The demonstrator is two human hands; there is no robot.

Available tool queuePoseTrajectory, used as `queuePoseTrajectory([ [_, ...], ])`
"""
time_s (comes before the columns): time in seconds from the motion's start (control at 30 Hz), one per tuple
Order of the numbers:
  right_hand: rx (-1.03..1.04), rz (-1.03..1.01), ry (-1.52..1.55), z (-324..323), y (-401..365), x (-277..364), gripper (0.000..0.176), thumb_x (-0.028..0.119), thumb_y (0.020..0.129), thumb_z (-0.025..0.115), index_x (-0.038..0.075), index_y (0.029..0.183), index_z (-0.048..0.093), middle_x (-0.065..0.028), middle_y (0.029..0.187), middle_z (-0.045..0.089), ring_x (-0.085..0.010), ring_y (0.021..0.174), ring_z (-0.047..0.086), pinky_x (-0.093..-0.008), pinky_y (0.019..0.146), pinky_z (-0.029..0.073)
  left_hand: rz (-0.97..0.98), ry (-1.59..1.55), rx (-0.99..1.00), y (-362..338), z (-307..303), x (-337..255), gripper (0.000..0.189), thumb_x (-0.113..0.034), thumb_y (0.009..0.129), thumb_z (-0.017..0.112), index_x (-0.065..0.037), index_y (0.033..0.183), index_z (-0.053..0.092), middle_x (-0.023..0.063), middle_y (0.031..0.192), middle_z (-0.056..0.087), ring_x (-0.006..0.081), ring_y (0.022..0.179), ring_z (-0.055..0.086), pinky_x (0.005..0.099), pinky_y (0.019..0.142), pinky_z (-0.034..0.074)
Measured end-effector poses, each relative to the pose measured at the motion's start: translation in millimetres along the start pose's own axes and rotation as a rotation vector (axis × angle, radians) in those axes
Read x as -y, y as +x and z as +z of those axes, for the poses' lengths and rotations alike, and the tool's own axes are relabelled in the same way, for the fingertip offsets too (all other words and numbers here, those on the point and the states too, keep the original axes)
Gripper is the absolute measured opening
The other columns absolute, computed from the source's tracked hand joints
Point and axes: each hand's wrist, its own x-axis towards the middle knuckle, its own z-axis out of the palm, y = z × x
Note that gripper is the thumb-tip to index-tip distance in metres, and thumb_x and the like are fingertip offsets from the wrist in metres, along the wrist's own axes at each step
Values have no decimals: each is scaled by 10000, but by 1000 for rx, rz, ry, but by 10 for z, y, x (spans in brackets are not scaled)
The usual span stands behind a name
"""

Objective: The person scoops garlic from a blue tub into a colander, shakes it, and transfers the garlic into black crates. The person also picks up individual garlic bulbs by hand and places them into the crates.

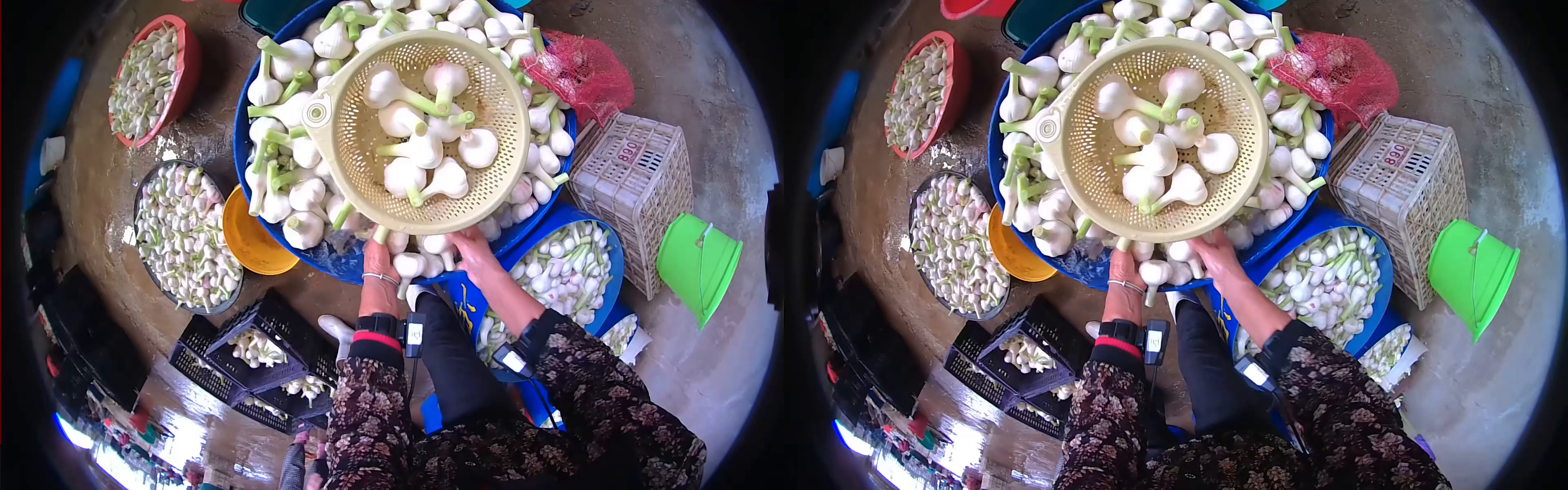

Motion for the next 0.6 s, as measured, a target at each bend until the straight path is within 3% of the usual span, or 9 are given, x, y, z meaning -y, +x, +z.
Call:
queuePoseTrajectory([
  [0.03, 25, -104, -11, 109, 65, 52, 704, 363, 838, 644, 115, 1405, 308, -80, 1341, 445, -219, 1209, 440, -439, 953, 410, -34, -34, 36, 44, -6, 40, 456, -380, 895, 578, -74, 1228, 523, 81, 1149, 607, 230, 1011, 597, 374, 888, 491],
  [0.07, -54, 49, 62, 175, 86, 96, 652, 356, 822, 656, 64, 1345, 400, -58, 1265, 514, -166, 1143, 485, -337, 933, 413, -67, -63, 65, 60, -47, 70, 461, -395, 891, 578, -76, 1221, 527, 83, 1143, 609, 235, 1008, 599, 379, 886, 492],
  [0.2, 47, -24, 369, 137, 304, -158, 614, 421, 842, 629, 116, 1332, 418, -43, 1320, 487, -175, 1198, 464, -350, 999, 398, -29, 15, 49, -147, 185, 66, 519, -465, 875, 560, -79, 1219, 524, 94, 1178, 586, 247, 1074, 568, 404, 916, 477],
  [0.37, 25, -7, 438, 160, 160, -60, 582, 406, 867, 606, 107, 1330, 419, -51, 1322, 487, -188, 1204, 462, -361, 1023, 390, -54, -71, -10, -396, 377, 89, 530, -453, 889, 545, -85, 1267, 490, 85, 1224, 562, 240, 1076, 568, 372, 926, 467],
  [0.43, 20, -41, 472, 73, 160, -202, 567, 397, 875, 599, 100, 1325, 424, -55, 1315, 493, -194, 1200, 466, -366, 1026, 391, 42, -85, -4, -479, 432, 96, 470, -362, 887, 586, -45, 1228, 522, 67, 1119, 608, 203, 997, 597, 340, 853, 498],
  [0.47, 27, -31, 524, 37, 179, -234, 594, 409, 857, 622, 101, 1325, 424, -57, 1299, 502, -194, 1186, 479, -371, 1009, 404, 213, 3, 6, -540, 519, 136, 421, -281, 876, 610, -34, 1208, 535, 66, 1098, 602, 184, 981, 585, 321, 864, 479],
  [0.6, 67, 73, 634, 38, -79, -56, 558, 361, 850, 640, 93, 1303, 452, -70, 1283, 515, -217, 1168, 499, -386, 995, 418, 206, 107, -84, -598, 546, 185, 405, -245, 861, 620, -30, 1199, 557, 103, 1200, 473, 188, 1044, 522, 299, 904, 431],
])
